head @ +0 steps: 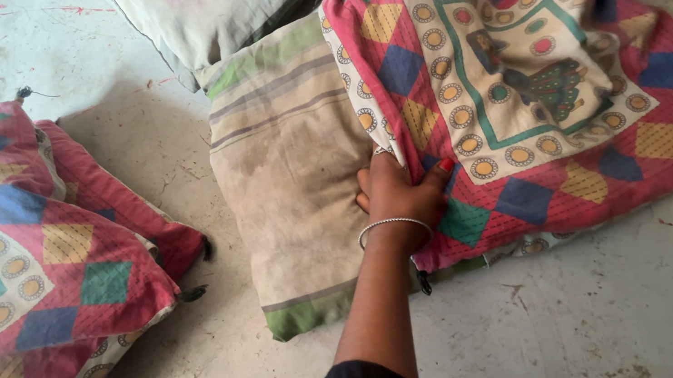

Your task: The person folds a patterned pillowcase, smooths it, and places it aside. They then pick up a second pillowcase, unfold it, and begin folding it over a pillow insert.

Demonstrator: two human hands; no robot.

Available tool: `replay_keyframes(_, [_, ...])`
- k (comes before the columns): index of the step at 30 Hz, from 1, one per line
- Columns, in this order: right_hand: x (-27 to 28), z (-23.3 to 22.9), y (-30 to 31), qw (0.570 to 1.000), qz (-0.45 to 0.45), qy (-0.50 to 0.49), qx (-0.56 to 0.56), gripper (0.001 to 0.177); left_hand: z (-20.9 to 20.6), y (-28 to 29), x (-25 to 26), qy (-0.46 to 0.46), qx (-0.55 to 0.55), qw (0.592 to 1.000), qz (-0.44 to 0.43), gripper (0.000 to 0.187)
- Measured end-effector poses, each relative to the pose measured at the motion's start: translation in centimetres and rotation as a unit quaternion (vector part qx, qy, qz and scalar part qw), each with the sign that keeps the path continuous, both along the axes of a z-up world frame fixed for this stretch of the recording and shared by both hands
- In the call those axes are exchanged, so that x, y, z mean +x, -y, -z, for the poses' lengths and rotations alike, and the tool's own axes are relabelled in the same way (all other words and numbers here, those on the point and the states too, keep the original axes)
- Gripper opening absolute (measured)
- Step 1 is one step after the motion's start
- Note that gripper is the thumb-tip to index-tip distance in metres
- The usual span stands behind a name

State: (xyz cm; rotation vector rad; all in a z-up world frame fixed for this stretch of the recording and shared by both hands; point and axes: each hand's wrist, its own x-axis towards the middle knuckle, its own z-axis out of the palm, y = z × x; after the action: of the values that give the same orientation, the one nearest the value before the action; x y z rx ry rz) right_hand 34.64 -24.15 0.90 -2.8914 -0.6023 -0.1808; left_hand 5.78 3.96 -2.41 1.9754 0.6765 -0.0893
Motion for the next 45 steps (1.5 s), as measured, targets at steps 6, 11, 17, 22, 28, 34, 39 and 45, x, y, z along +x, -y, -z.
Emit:
replay_keyframes(6, [-4.8,2.4,1.9,0.997,-0.068,0.014,-0.012,0.080,-1.2,-0.7,-0.5,0.029,-0.040,0.999,0.002,0.075])
replay_keyframes(11, [-9.0,4.3,3.2,0.997,-0.065,0.036,0.007,0.075,-2.4,-1.9,-0.4,0.056,-0.276,0.959,-0.039,0.050])
replay_keyframes(17, [-20.4,-0.5,-2.7,0.987,-0.131,0.077,0.059,0.062,-3.2,-3.5,-0.7,0.029,-0.363,0.930,-0.039,0.049])
replay_keyframes(22, [-28.3,-6.5,-8.9,0.974,-0.145,0.010,0.175,0.038,-4.8,-3.3,-1.1,-0.046,-0.229,0.971,0.048,0.049])
replay_keyframes(28, [-32.6,-7.5,-13.8,0.951,-0.180,-0.116,0.225,0.071,-4.2,-4.7,-3.4,-0.081,-0.264,0.951,0.141,0.053])
replay_keyframes(34, [-34.3,-5.5,-14.7,0.986,-0.130,-0.062,0.090,0.096,-5.9,-6.0,-6.8,-0.027,0.014,0.963,0.269,0.058])
replay_keyframes(39, [-34.1,-4.2,-13.7,0.992,-0.088,-0.050,0.070,0.068,-6.1,-5.2,-11.7,0.040,0.264,0.901,0.343,0.061])
replay_keyframes(45, [-32.8,-2.3,-13.1,0.995,-0.036,-0.072,0.064,0.042,-5.6,-4.4,-14.2,0.130,0.569,0.729,0.358,0.093])
